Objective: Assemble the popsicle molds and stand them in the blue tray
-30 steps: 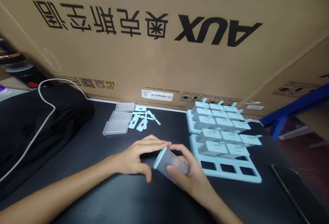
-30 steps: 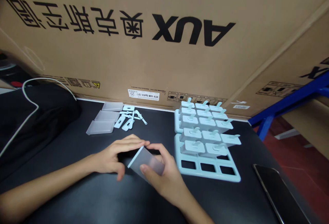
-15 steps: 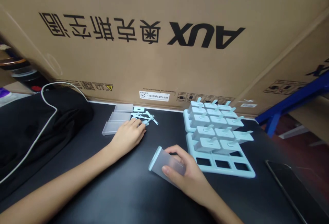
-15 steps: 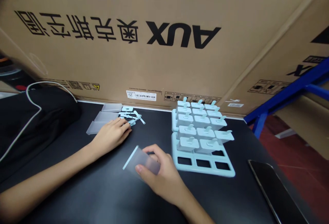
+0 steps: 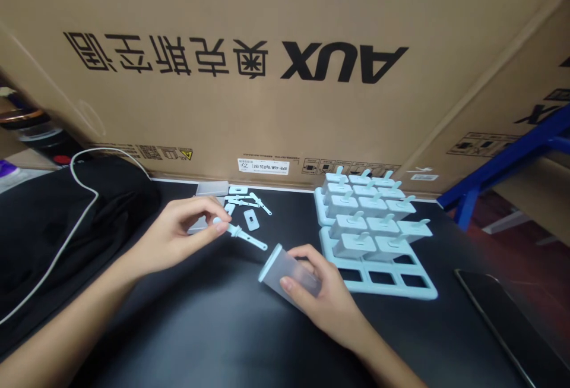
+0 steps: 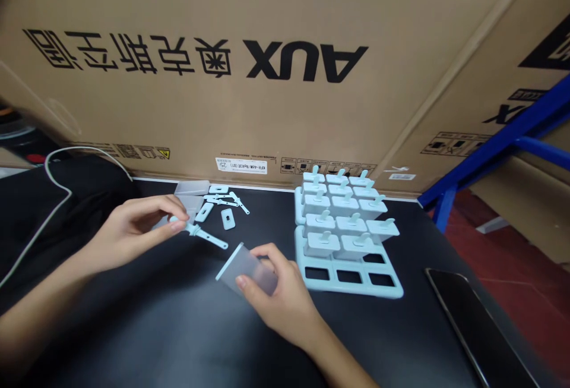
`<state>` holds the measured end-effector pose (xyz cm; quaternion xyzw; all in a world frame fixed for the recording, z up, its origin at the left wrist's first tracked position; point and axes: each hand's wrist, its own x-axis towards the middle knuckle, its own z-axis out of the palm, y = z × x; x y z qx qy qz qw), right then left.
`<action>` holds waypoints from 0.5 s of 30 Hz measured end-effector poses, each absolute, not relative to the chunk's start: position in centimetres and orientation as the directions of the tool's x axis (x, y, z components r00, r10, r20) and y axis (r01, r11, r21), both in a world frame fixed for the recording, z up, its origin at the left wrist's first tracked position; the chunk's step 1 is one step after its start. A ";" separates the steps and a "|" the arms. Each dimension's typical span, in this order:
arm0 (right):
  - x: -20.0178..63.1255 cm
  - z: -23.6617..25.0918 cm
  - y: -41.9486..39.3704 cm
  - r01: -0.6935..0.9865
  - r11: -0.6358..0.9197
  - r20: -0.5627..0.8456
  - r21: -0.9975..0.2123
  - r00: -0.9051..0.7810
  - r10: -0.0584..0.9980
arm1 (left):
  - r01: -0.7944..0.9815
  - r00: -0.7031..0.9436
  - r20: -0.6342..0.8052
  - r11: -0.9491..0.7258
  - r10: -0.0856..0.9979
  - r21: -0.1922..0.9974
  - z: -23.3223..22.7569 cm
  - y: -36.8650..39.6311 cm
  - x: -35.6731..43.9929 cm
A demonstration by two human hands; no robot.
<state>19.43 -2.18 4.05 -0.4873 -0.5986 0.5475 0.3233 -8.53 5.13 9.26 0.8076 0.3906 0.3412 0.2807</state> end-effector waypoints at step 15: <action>19.6 4.4 -3.0 0.180 0.132 0.055 -0.975 -0.377 0.924 | 0.330 0.569 0.294 -0.540 0.768 0.774 9.1 3.3 -7.6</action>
